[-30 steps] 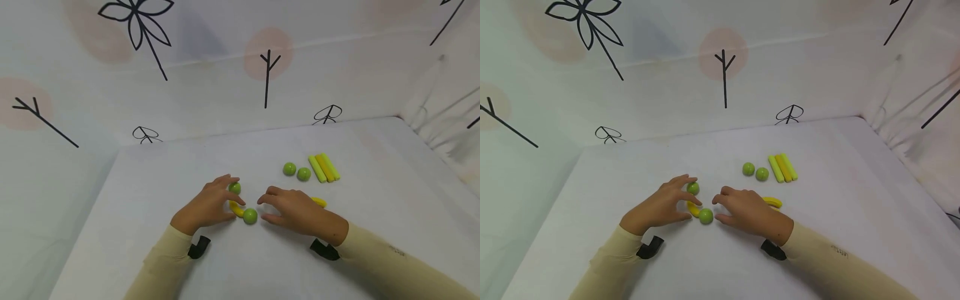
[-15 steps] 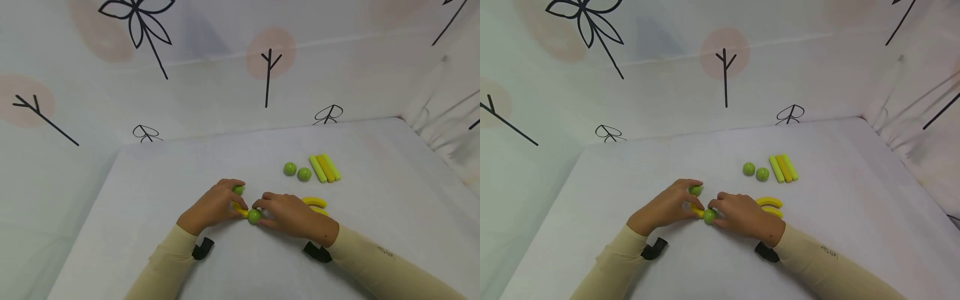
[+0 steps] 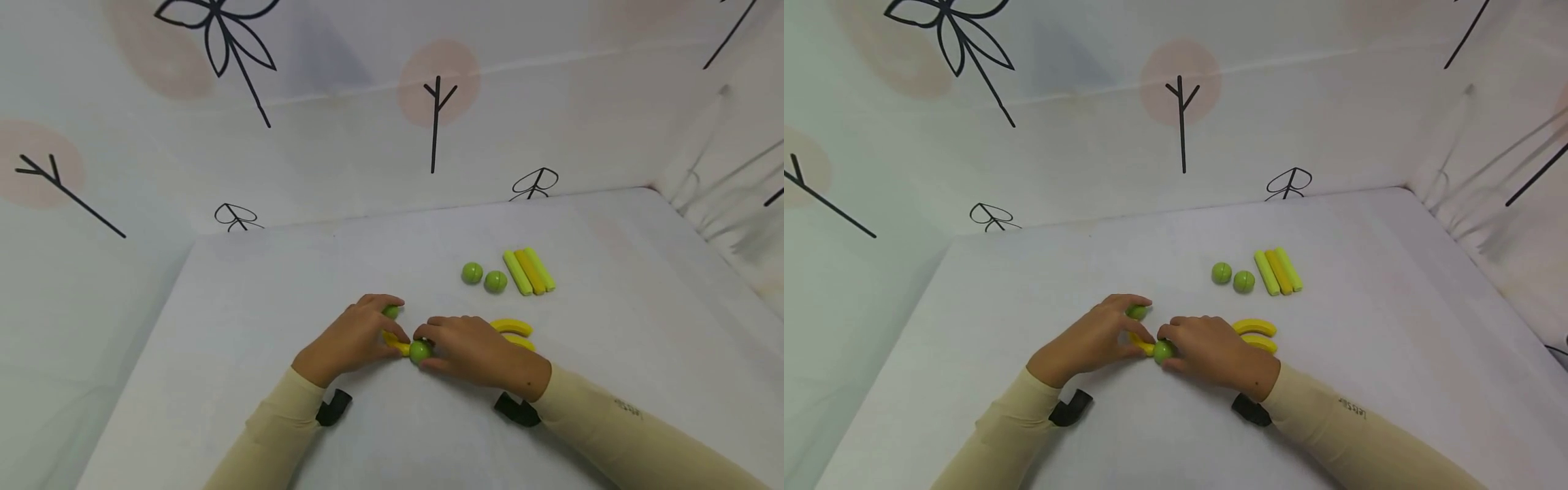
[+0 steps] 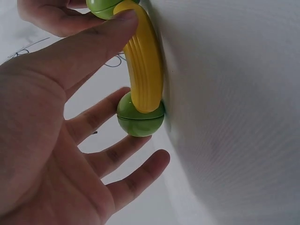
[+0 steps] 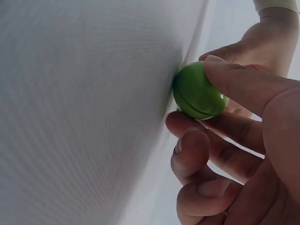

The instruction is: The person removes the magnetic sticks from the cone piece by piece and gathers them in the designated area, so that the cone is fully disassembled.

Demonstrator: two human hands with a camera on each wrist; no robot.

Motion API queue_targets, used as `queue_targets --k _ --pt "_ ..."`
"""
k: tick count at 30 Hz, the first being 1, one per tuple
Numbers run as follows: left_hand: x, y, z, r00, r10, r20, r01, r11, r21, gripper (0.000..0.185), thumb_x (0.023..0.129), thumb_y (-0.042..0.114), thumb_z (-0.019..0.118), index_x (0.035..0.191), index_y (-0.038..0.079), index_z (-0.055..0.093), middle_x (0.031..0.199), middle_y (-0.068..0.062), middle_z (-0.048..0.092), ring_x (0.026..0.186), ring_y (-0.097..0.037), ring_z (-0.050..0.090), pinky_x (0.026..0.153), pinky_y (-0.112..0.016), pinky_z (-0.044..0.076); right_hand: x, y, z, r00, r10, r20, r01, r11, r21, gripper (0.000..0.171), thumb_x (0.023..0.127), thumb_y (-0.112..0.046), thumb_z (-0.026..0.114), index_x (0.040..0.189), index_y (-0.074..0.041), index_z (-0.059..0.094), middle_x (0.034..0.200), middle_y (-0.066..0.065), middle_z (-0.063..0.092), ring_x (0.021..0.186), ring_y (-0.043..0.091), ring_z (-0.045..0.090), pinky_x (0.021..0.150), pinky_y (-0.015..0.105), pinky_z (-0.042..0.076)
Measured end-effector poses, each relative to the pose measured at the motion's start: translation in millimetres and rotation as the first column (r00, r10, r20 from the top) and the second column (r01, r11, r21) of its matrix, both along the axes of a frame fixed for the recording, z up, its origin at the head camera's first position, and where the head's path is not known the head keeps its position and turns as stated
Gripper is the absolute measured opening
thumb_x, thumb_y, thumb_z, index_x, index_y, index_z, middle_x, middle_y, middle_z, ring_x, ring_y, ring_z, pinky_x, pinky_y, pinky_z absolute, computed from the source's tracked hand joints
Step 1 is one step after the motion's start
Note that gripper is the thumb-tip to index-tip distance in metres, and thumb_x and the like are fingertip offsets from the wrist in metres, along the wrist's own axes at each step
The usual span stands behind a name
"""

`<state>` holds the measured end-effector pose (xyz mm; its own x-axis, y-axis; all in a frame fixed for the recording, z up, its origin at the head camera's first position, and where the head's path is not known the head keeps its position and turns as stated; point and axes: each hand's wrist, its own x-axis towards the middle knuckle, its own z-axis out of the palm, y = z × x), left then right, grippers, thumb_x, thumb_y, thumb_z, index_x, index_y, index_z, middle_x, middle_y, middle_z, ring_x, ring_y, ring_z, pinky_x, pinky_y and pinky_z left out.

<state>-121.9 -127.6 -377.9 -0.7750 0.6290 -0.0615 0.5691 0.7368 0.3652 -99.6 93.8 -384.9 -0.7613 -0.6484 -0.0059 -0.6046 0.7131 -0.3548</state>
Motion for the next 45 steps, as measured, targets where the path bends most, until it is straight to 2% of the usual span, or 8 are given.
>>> queue_targets --k 5,9,16,23,27,30,38,45 --pt "-0.3 0.2 -1.1 1.0 -0.011 -0.005 0.011 1.0 -0.001 0.019 0.081 0.028 0.085 0.1 0.028 0.082 0.142 -0.002 0.057 0.137 -0.026 0.046 0.108 -0.051 0.043 -1.1 2.4 3.6 1.0 -0.014 -0.006 0.014 1.0 0.004 0.033 0.086 -0.03 0.08 0.113 -0.014 0.071 0.099 -0.006 0.068 0.074 0.003 0.056 0.066 0.027 0.049" --pt "-0.9 1.0 -1.6 1.0 -0.012 -0.012 0.012 1.0 -0.015 0.019 0.08 0.029 0.085 0.099 0.028 0.082 0.142 -0.002 0.057 0.136 -0.026 0.047 0.109 -0.05 0.043 -6.4 6.4 9.8 0.996 -0.085 -0.035 0.085 0.996 -0.009 0.034 0.085 -0.03 0.081 0.113 -0.013 0.071 0.099 -0.004 0.069 0.074 0.006 0.058 0.065 0.026 0.05" --pt "0.2 2.3 -1.0 1.0 0.014 0.006 -0.014 0.999 -0.034 0.019 0.081 0.029 0.085 0.1 0.028 0.082 0.143 0.0 0.056 0.138 -0.025 0.046 0.109 -0.052 0.042 -26.2 25.1 12.4 0.964 -0.24 -0.112 0.244 0.969 0.024 0.041 0.085 -0.032 0.08 0.118 -0.01 0.07 0.106 0.005 0.067 0.069 0.011 0.058 0.057 0.025 0.048" --pt "0.7 1.5 -1.9 1.0 0.02 0.009 -0.02 0.999 -0.03 0.021 0.08 0.029 0.085 0.101 0.029 0.081 0.144 0.001 0.055 0.139 -0.023 0.044 0.108 -0.052 0.043 -41.0 43.7 13.1 0.937 -0.34 -0.083 0.345 0.936 0.063 0.046 0.085 -0.027 0.081 0.123 -0.005 0.069 0.125 0.012 0.065 0.08 0.016 0.063 0.055 0.024 0.048" --pt "1.5 1.0 -1.0 1.0 0.015 0.006 -0.015 1.0 -0.017 0.02 0.081 0.029 0.085 0.1 0.029 0.081 0.144 0.0 0.055 0.139 -0.024 0.044 0.107 -0.053 0.043 -43.3 48.1 13.1 0.935 -0.346 -0.075 0.352 0.933 0.076 0.046 0.084 -0.025 0.082 0.123 -0.005 0.069 0.125 0.013 0.065 0.089 0.021 0.065 0.062 0.029 0.053" --pt "2.0 0.8 -0.6 1.0 0.016 0.013 -0.016 1.0 -0.01 0.019 0.081 0.029 0.084 0.1 0.028 0.081 0.145 0.0 0.055 0.139 -0.024 0.044 0.107 -0.052 0.043 -43.9 49.3 12.4 0.935 -0.347 -0.068 0.351 0.933 0.074 0.045 0.082 -0.024 0.083 0.122 -0.007 0.069 0.124 0.013 0.066 0.088 0.021 0.064 0.064 0.031 0.053" --pt "2.2 1.1 -0.9 1.0 0.023 0.015 -0.023 1.0 -0.02 0.019 0.082 0.029 0.084 0.101 0.029 0.081 0.145 0.001 0.054 0.139 -0.023 0.043 0.107 -0.05 0.044 -45.9 50.5 11.6 0.934 -0.357 -0.034 0.358 0.931 0.07 0.039 0.082 -0.022 0.084 0.115 -0.011 0.067 0.104 0.007 0.066 0.074 0.017 0.056 0.055 0.025 0.043" --pt "2.3 1.2 -0.7 0.999 0.026 0.02 -0.025 1.0 -0.016 0.019 0.082 0.029 0.084 0.101 0.028 0.081 0.145 0.001 0.054 0.138 -0.023 0.044 0.107 -0.049 0.044 -46.0 50.6 10.7 0.934 -0.356 -0.028 0.357 0.931 0.076 0.041 0.082 -0.022 0.084 0.117 -0.009 0.067 0.104 0.007 0.065 0.073 0.016 0.056 0.054 0.024 0.043"
